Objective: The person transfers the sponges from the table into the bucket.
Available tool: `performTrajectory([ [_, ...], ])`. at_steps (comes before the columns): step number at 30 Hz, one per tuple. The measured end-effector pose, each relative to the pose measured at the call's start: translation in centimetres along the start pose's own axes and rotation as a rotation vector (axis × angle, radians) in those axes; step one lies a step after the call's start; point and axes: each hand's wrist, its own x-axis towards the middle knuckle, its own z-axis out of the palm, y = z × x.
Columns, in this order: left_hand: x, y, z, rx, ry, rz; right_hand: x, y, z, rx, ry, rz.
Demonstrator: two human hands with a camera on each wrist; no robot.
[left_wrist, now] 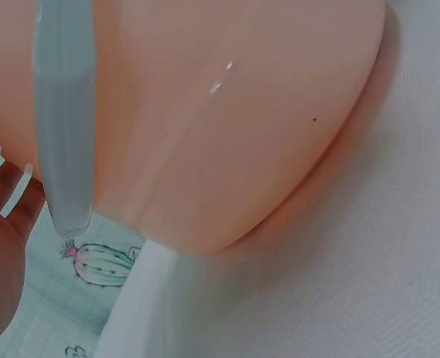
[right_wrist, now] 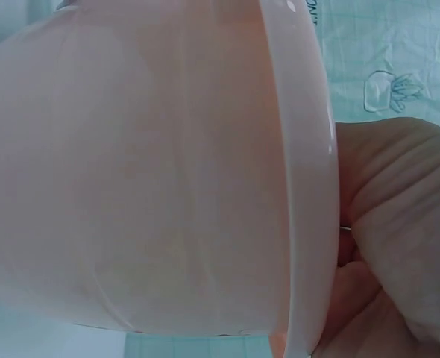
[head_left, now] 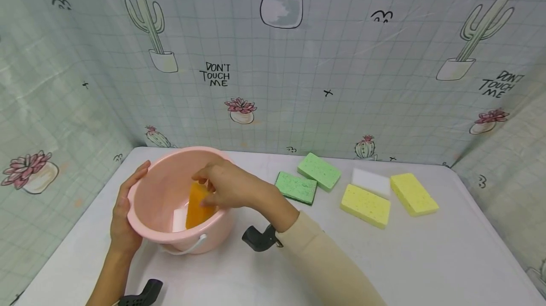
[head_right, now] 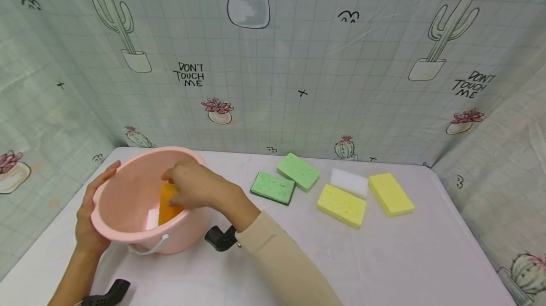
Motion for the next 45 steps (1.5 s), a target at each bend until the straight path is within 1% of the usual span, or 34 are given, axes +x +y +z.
performTrajectory([
  [4, 0.0, 0.0, 0.0, -0.002, 0.005, -0.005, 0.0, 0.0, 0.0, -0.011, -0.025, 0.013],
  [11, 0.1, -0.1, 0.1, -0.022, -0.002, 0.004, 0.2, -0.1, 0.3, -0.131, -0.049, 0.016],
  [15, 0.2, -0.1, 0.2, -0.018, -0.002, -0.007, 0.2, -0.2, 0.3, -0.163, -0.061, 0.035],
  [18, 0.3, -0.2, 0.2, -0.018, -0.006, -0.004, 0.1, -0.2, 0.2, -0.136, -0.052, 0.032],
  [21, 0.3, -0.2, 0.2, -0.018, -0.013, 0.008, 0.0, 0.0, 0.1, -0.073, -0.026, 0.023],
  [24, 0.4, -0.3, 0.2, -0.017, -0.016, 0.017, -0.4, 0.2, -0.1, -0.008, 0.022, 0.003],
  [26, 0.4, -0.2, 0.2, -0.018, -0.017, 0.019, -0.8, 0.4, -0.2, 0.019, 0.073, -0.016],
  [29, 0.3, -0.2, 0.2, -0.017, -0.014, 0.015, -1.9, 1.0, -0.6, 0.063, 0.184, -0.058],
  [33, 0.3, 0.0, 0.2, -0.011, -0.014, 0.012, -3.5, 2.1, -1.0, 0.109, 0.357, -0.129],
  [36, 0.3, 0.0, 0.1, -0.013, -0.012, 0.012, -4.7, 3.0, -1.2, 0.134, 0.45, -0.159],
  [40, 0.2, 0.1, 0.0, -0.017, -0.011, 0.015, -6.2, 4.3, -1.2, 0.164, 0.52, -0.142],
  [45, 0.1, 0.0, -0.2, -0.03, -0.022, 0.024, -8.0, 6.0, -0.8, 0.192, 0.58, -0.084],
])
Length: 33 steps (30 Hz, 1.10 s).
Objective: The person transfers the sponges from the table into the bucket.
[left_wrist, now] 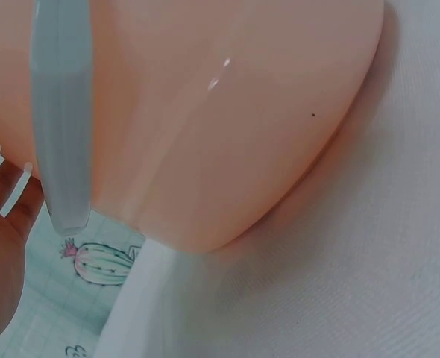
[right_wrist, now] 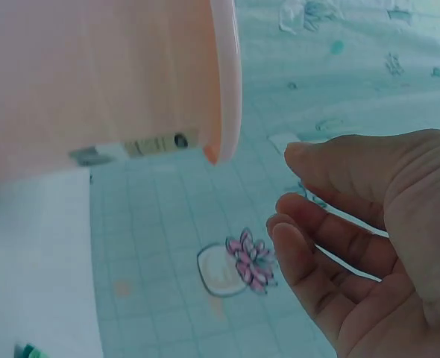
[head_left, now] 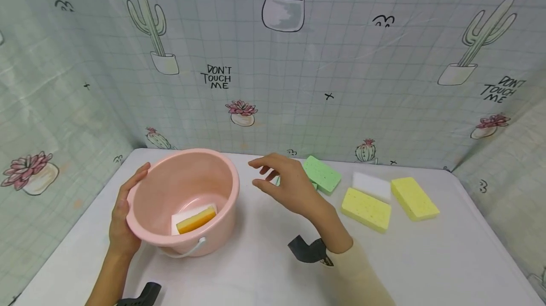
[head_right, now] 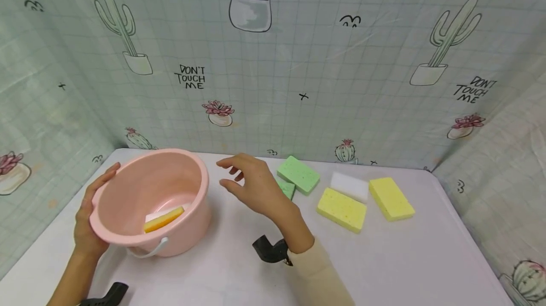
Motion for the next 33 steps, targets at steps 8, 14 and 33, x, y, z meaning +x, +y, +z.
performTrajectory([
  [8, 0.0, -0.2, 0.0, -0.02, -0.016, 0.008, -2.7, 3.0, -1.1, -0.025, 0.072, 0.078],
  [14, 0.1, -0.2, -0.1, -0.04, -0.031, 0.035, -4.3, 5.5, -1.9, -0.029, 0.106, 0.134],
  [33, -0.1, -0.4, 0.0, -0.046, -0.026, 0.025, -7.5, 11.5, -4.5, -0.152, 0.156, 0.396],
])
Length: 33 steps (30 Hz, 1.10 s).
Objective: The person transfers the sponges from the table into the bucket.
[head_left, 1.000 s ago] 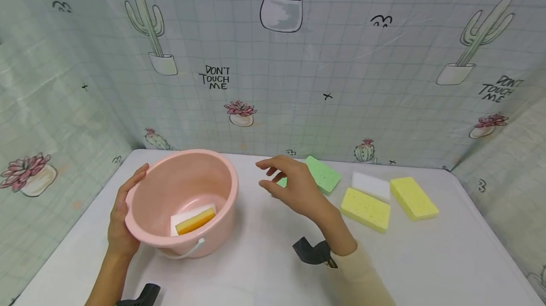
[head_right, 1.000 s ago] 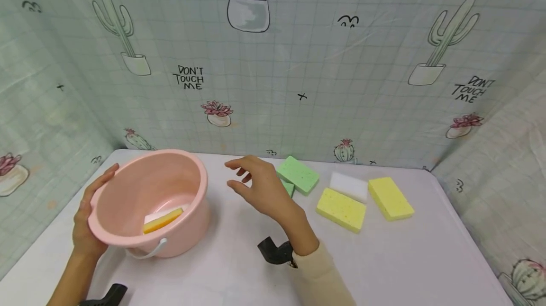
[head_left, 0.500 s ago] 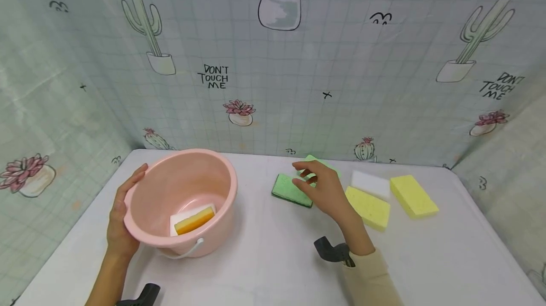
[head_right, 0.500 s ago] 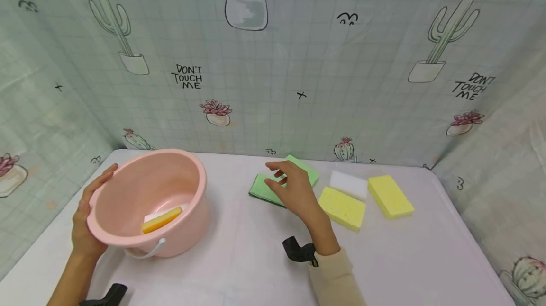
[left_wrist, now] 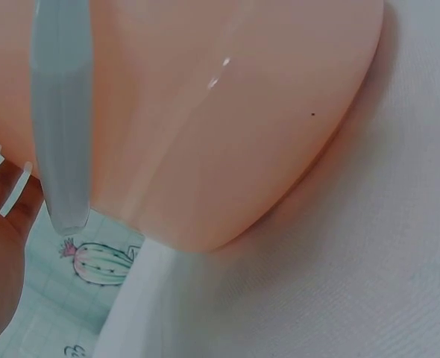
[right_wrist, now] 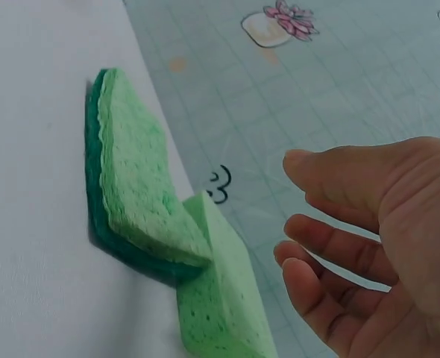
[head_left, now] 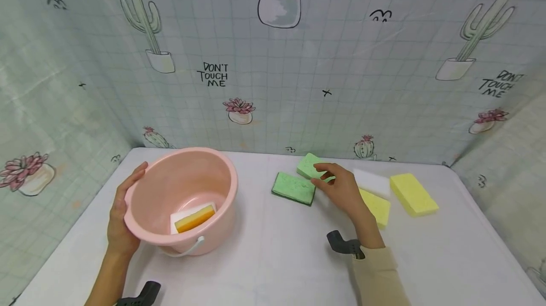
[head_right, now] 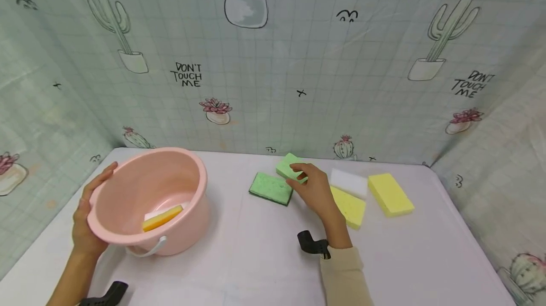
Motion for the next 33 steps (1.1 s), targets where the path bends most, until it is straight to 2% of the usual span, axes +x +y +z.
performTrajectory([
  [5, 0.2, 0.1, 0.0, 0.009, 0.009, -0.019, -0.6, 0.4, -1.0, 0.041, 0.03, 0.045],
  [7, 0.3, 0.1, 0.0, 0.014, 0.012, -0.019, -0.8, 0.5, -1.0, 0.052, 0.015, 0.05],
  [13, 0.2, 0.2, -0.2, -0.009, 0.008, -0.003, -1.0, 0.3, 0.5, 0.075, -0.14, 0.044],
  [17, 0.1, 0.1, -0.2, -0.024, -0.006, -0.003, -1.2, 0.4, 1.7, 0.031, -0.188, 0.031],
  [22, 0.1, 0.0, -0.1, -0.012, 0.002, -0.009, -1.4, 1.0, 2.8, -0.052, -0.178, 0.003],
  [28, 0.2, 0.0, -0.1, -0.002, 0.004, -0.016, -1.5, 1.4, 3.4, -0.025, -0.169, -0.016],
  [33, 0.2, 0.0, -0.1, -0.009, 0.014, -0.027, -1.5, 1.3, 3.8, -0.033, -0.157, 0.012],
])
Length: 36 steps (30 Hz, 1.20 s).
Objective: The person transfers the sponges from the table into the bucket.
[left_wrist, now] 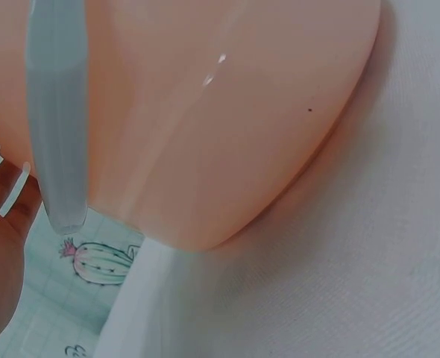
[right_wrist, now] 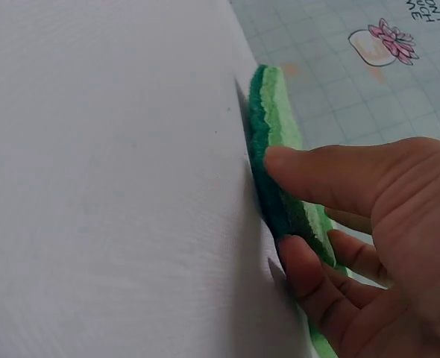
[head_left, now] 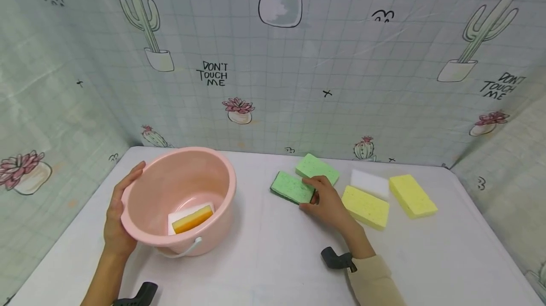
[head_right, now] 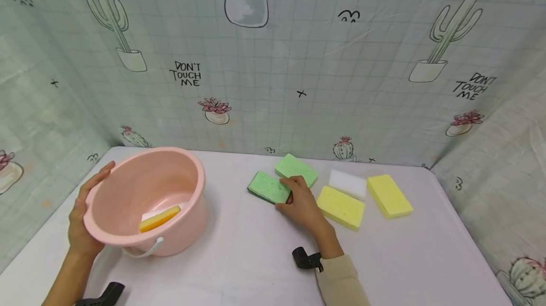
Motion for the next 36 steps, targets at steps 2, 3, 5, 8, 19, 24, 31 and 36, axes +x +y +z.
performTrajectory([
  [2, 0.0, 0.1, 0.0, 0.0, 0.003, -0.004, 0.0, -0.1, 0.1, -0.008, 0.006, 0.011],
  [3, 0.1, 0.1, 0.1, 0.001, 0.005, -0.006, 0.0, -0.1, 0.1, -0.012, 0.012, 0.013],
  [5, 0.1, 0.1, 0.1, 0.003, 0.006, -0.006, 0.0, -0.1, 0.2, -0.022, 0.022, 0.011],
  [8, 0.2, 0.1, 0.1, 0.009, 0.006, 0.0, 0.0, -0.1, 0.2, -0.04, 0.034, 0.006],
  [19, 0.1, 0.2, 0.1, 0.017, 0.026, -0.002, 0.3, -0.7, -0.5, 0.017, 0.074, -0.023],
  [24, 0.2, 0.1, 0.2, 0.023, 0.02, -0.007, 0.3, -2.0, -1.3, 0.084, 0.087, -0.067],
  [31, 0.1, 0.1, 0.2, 0.027, 0.015, -0.01, 0.7, -4.5, -2.0, 0.132, 0.087, -0.174],
  [36, 0.0, 0.1, 0.1, 0.021, 0.007, 0.003, 1.4, -6.7, -2.9, 0.135, 0.086, -0.238],
])
